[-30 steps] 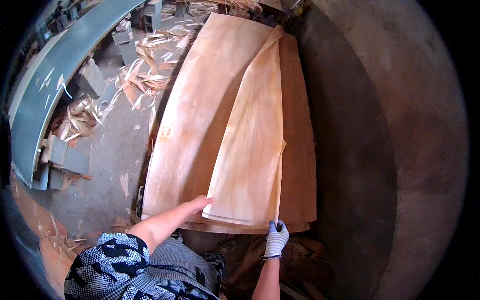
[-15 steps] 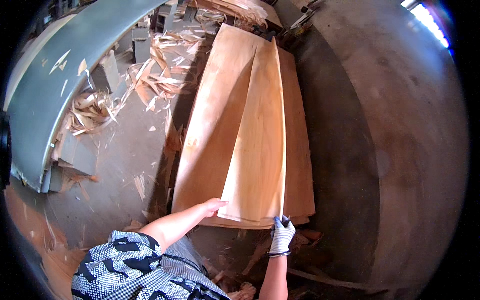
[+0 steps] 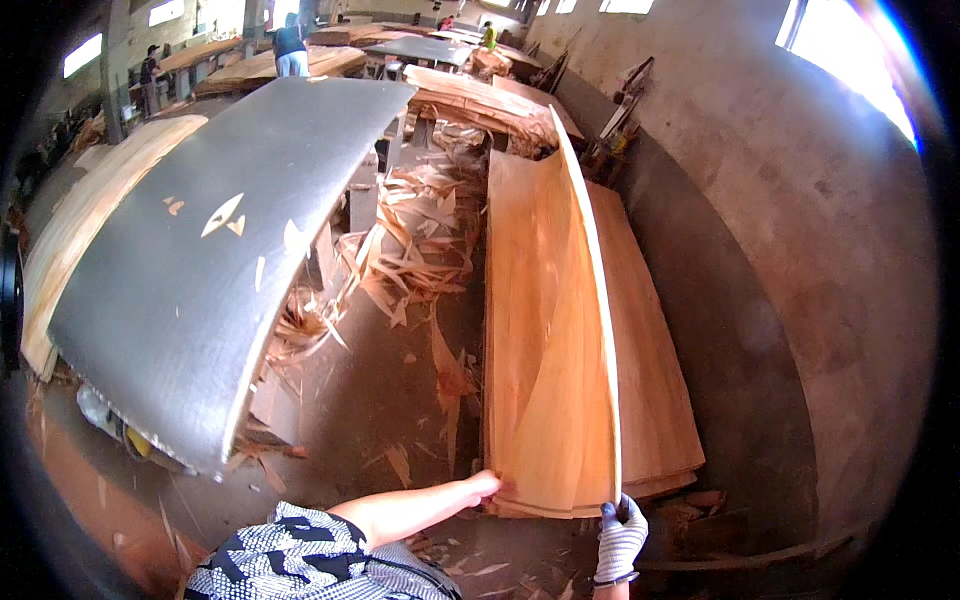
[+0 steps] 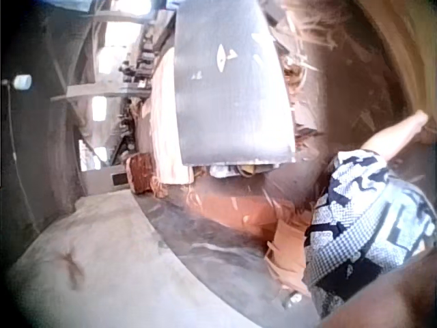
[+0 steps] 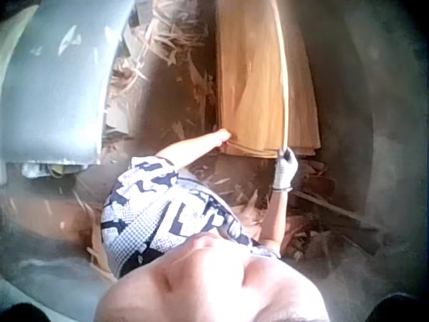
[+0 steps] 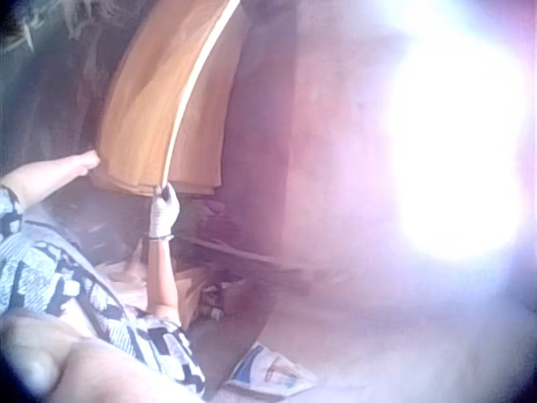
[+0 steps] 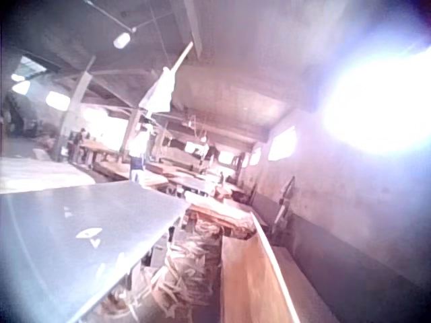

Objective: The person patches defects in wood veneer sheets by cutting out damaged sections with a utility knife, applying adhesive tape, and pressing small replacement wood pieces into the gaps.

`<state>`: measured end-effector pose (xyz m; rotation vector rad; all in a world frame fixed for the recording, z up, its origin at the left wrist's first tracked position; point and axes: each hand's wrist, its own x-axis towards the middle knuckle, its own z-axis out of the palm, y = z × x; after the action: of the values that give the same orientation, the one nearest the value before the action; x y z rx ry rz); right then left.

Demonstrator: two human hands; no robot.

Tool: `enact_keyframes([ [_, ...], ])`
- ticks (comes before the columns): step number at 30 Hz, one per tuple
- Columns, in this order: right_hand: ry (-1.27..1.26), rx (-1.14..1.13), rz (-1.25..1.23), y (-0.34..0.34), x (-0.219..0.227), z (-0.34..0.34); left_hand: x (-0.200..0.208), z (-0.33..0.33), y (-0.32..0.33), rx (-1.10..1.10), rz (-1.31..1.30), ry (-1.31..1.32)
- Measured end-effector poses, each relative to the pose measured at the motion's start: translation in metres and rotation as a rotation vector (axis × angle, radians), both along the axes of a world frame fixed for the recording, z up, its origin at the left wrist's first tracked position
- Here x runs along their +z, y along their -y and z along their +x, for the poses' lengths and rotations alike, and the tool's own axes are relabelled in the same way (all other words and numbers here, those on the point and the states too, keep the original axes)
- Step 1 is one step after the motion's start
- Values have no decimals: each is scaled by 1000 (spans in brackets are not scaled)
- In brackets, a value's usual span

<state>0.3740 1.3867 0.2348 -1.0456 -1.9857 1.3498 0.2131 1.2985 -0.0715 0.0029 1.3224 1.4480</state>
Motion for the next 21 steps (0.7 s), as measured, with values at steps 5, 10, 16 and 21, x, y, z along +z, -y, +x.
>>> enact_keyframes([
  [5,-2,37,68,140,33,-24,47,-37,142,-86,219,139],
  [10,46,27,4,262,68,-36,97,-53,275,-174,174,49],
  [16,18,134,77,371,81,-28,106,-36,401,-104,278,92],
  [21,153,172,373,451,81,-26,118,-31,501,-75,365,-3],
])
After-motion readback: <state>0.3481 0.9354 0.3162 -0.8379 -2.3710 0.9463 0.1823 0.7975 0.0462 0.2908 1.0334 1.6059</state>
